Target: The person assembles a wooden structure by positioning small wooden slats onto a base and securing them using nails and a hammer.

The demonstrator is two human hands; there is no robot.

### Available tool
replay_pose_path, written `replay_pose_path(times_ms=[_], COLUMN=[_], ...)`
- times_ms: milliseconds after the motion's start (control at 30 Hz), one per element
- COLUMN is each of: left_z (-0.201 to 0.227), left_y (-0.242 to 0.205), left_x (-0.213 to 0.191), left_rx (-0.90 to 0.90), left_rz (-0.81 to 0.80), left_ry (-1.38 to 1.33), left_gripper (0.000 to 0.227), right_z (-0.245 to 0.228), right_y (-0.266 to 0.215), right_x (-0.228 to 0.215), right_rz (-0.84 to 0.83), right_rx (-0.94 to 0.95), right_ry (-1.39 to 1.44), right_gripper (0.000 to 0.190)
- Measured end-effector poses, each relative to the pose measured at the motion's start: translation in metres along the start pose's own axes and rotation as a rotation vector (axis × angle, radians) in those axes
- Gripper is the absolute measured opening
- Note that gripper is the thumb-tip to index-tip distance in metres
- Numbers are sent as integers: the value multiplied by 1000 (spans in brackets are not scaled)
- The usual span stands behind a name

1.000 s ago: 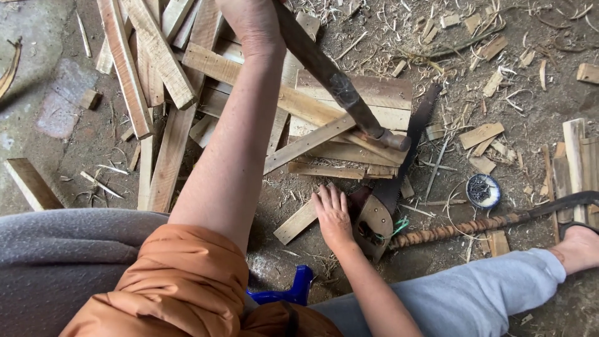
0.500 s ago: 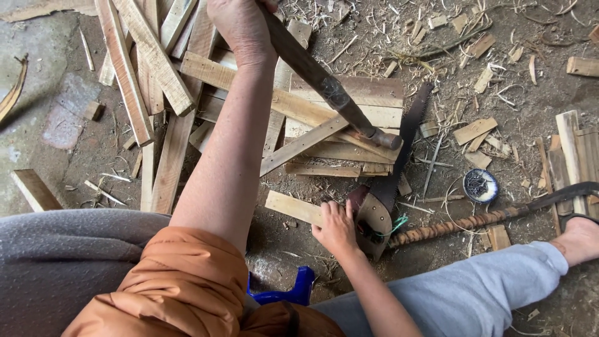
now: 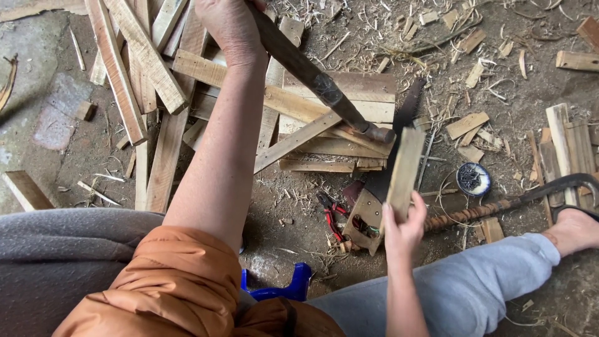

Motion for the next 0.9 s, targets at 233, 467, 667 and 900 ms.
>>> replay_pose_path(times_ms=[233,467,667,900], left_z=[4,3,13,22], left_y=[-2,-4,-15,-34], left_x=[-12,-21,-18,-17], left_rx=[-40,-14,-12,20], left_rz=[85,80,-17,-93], left_ry=[-37,-49,-29,-65], left_gripper=[18,19,19,21], right_z=[-15,-44,-176,-311], right_y=[58,57,44,43], right_x=[66,43,40,120], right_rz=[-70,-60,-76,-359], right_rx=[-109,-211,-706,-1097], right_ry=[-185,-434,-190,-233], right_gripper=[54,48,42,65])
Point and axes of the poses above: each hand's wrist, its own y-axis towards the middle knuckle, its own x-axis out of the palm, z = x × y, the point moved 2 cm from there along y, towards the middle knuckle, and after that the axes turned 6 degrees about x, right-handed, at the moved point
